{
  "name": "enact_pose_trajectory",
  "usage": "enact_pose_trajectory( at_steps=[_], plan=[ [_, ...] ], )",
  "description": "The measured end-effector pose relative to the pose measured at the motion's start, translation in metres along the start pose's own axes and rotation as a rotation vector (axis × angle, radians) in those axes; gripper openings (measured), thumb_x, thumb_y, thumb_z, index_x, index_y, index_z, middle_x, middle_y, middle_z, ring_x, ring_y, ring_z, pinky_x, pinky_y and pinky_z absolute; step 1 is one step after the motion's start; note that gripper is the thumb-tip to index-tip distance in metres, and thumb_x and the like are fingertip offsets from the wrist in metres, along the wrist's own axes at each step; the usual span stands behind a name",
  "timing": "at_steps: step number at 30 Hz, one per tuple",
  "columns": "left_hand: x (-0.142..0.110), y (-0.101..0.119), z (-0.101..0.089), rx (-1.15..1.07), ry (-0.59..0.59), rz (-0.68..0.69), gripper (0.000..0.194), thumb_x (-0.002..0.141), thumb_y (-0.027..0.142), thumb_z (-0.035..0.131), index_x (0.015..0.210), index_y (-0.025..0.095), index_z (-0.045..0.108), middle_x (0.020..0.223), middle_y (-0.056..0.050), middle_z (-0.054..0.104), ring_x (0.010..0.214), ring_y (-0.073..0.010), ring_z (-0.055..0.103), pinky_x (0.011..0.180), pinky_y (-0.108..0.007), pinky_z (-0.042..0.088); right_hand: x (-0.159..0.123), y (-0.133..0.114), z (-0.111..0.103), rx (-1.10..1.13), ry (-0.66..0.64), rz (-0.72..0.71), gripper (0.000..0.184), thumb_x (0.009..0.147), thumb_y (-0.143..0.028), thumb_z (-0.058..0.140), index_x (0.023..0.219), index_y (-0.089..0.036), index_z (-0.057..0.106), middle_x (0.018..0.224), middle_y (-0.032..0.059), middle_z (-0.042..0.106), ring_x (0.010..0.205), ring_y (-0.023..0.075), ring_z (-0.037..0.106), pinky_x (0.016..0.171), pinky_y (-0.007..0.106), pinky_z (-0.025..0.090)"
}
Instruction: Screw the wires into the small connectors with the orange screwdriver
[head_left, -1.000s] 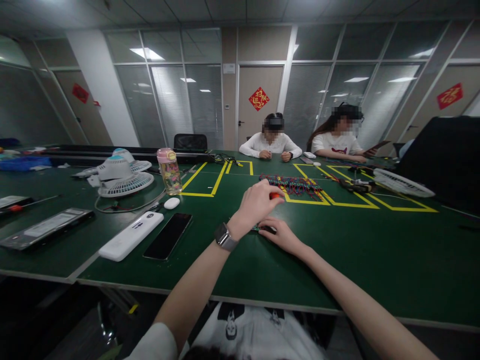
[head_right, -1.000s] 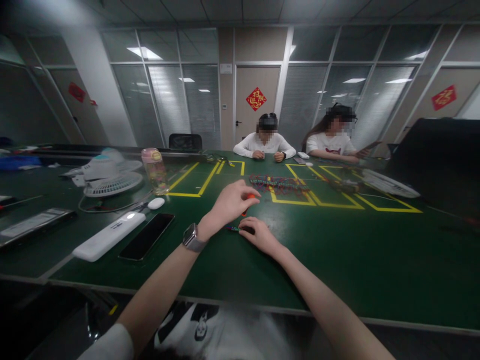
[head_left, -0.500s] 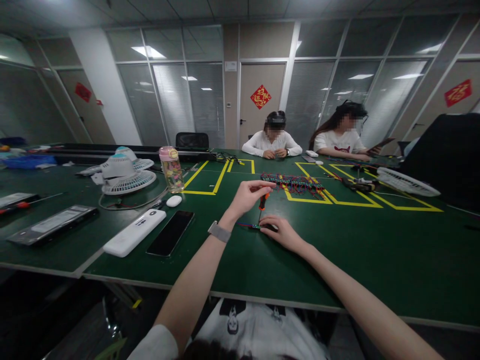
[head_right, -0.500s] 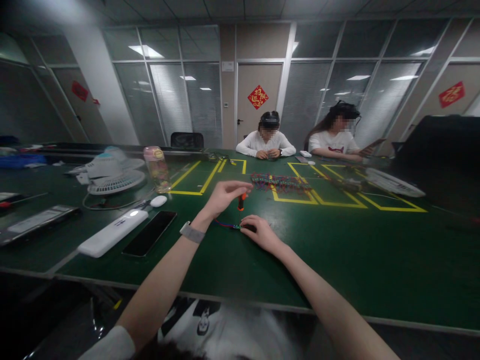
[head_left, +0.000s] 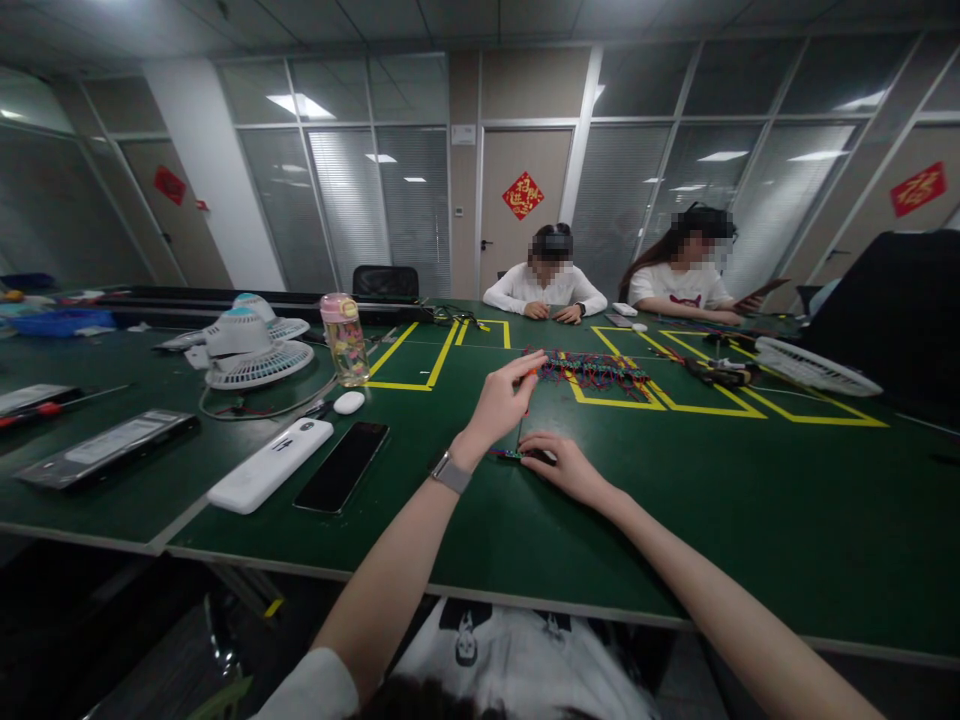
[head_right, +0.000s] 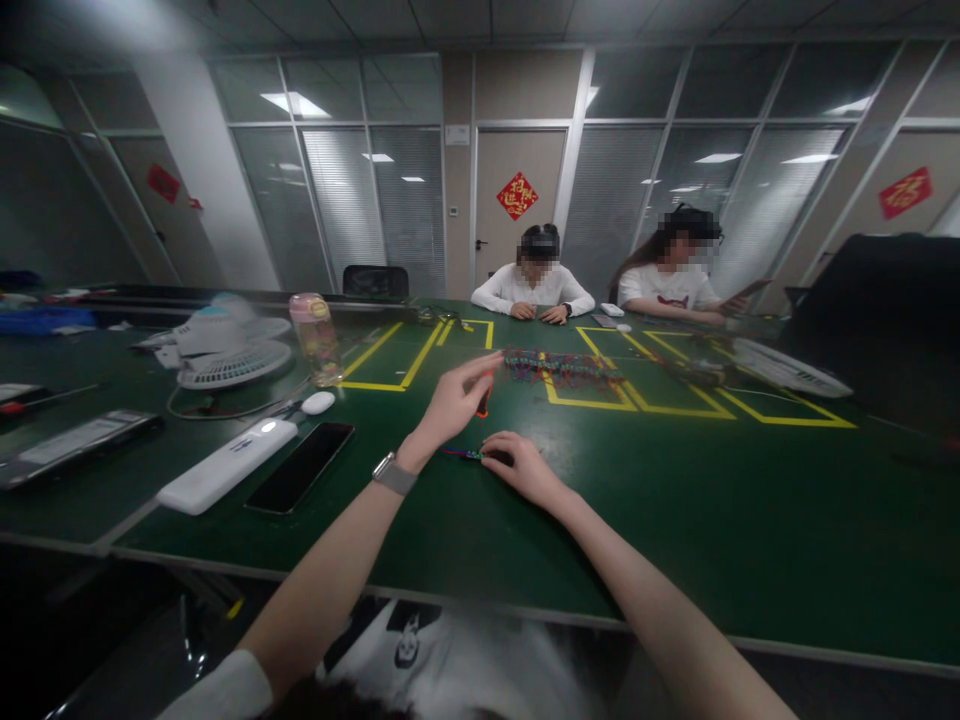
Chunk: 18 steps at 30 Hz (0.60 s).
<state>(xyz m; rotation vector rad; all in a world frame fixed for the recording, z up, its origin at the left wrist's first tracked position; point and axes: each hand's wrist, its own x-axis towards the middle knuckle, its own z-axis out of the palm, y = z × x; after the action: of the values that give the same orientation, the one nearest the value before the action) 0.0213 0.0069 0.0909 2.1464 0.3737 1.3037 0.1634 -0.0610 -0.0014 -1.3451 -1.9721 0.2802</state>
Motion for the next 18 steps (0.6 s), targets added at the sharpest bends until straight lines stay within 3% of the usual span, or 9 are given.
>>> enact_pose_trajectory(
  at_steps=[4, 10, 15, 18],
  plan=[
    [0.002, -0.001, -0.003, -0.356, -0.129, -0.223, 0.028, 0.079, 0.018, 0.061, 0.105, 0.014, 0.068, 0.101, -0.01, 0.071, 0.093, -0.0184, 0.066, 0.077, -0.029, 0.053, 0.0, -0.001, 0.0, 0.005, 0.003, -0.004, 0.014, 0.085, -0.027, 0.06, 0.091, -0.02, 0.07, 0.1, 0.0076, 0.068, 0.096, 0.0207, 0.063, 0.09, 0.035, 0.048],
    [0.001, 0.0, -0.011, -0.603, -0.273, -0.308, 0.022, 0.067, 0.016, 0.071, 0.089, 0.013, 0.072, 0.09, -0.008, 0.072, 0.073, -0.0124, 0.063, 0.064, -0.024, 0.048, 0.0, -0.001, 0.0, 0.004, 0.001, -0.006, 0.014, 0.085, -0.028, 0.059, 0.09, -0.02, 0.07, 0.1, 0.0074, 0.068, 0.097, 0.0206, 0.062, 0.091, 0.036, 0.047],
    [0.002, 0.001, -0.01, -0.338, -0.196, -0.177, 0.025, 0.07, 0.024, 0.072, 0.092, 0.013, 0.07, 0.09, -0.008, 0.07, 0.077, -0.0143, 0.063, 0.068, -0.026, 0.049, 0.0, 0.0, -0.001, -0.005, -0.007, -0.002, 0.014, 0.085, -0.027, 0.059, 0.091, -0.02, 0.07, 0.101, 0.0076, 0.068, 0.097, 0.0212, 0.062, 0.09, 0.037, 0.047],
    [-0.001, 0.001, -0.009, 0.089, -0.026, -0.004, 0.022, 0.079, 0.032, 0.065, 0.092, 0.015, 0.069, 0.087, -0.007, 0.066, 0.076, -0.0145, 0.06, 0.065, -0.025, 0.048, 0.0, 0.001, -0.001, -0.007, -0.008, 0.0, 0.014, 0.084, -0.026, 0.06, 0.092, -0.02, 0.069, 0.101, 0.0078, 0.068, 0.096, 0.0212, 0.062, 0.089, 0.037, 0.048]
  ],
)
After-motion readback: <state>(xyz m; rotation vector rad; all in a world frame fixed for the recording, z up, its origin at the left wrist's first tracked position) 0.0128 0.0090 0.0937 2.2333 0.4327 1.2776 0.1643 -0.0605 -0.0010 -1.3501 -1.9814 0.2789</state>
